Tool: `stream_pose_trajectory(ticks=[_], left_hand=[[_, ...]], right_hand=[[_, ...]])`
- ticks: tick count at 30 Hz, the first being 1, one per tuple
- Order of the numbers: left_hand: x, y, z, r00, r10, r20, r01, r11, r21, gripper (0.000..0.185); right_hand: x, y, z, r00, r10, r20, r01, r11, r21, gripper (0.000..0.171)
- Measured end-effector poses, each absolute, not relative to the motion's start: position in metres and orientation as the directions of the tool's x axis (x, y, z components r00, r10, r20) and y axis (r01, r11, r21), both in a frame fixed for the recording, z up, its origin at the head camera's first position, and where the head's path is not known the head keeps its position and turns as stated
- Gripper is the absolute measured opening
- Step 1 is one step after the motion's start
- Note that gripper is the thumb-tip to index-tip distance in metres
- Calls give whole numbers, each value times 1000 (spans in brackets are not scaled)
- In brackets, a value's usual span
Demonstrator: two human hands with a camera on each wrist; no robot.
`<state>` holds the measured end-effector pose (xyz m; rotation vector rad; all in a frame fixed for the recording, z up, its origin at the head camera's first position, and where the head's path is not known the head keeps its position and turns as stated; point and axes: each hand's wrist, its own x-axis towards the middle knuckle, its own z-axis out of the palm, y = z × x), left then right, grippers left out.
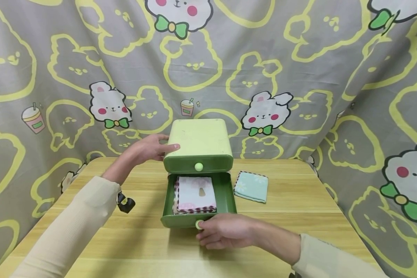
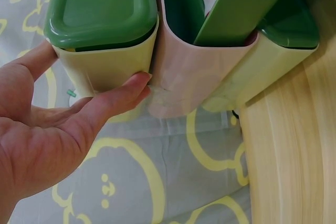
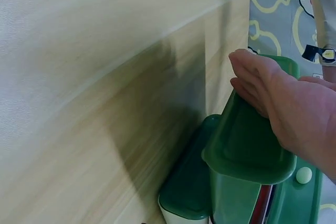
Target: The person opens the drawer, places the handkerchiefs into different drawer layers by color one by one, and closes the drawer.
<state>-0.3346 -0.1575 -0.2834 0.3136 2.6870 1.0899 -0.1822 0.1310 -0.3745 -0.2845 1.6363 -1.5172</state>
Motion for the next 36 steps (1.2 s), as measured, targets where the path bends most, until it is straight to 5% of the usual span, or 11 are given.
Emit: stream_pose_trajectory(ticks=[18, 36], left_hand=[[-333, -157, -284, -950, 281, -138, 97, 683, 724, 75], [-335, -158, -286, -950, 279, -138, 92, 676, 731, 78]], right_hand=[[-208, 115, -373, -761, -536, -366, 397, 63, -916, 39], [-250, 101, -382, -826, -430, -365, 408, -9, -913, 48]])
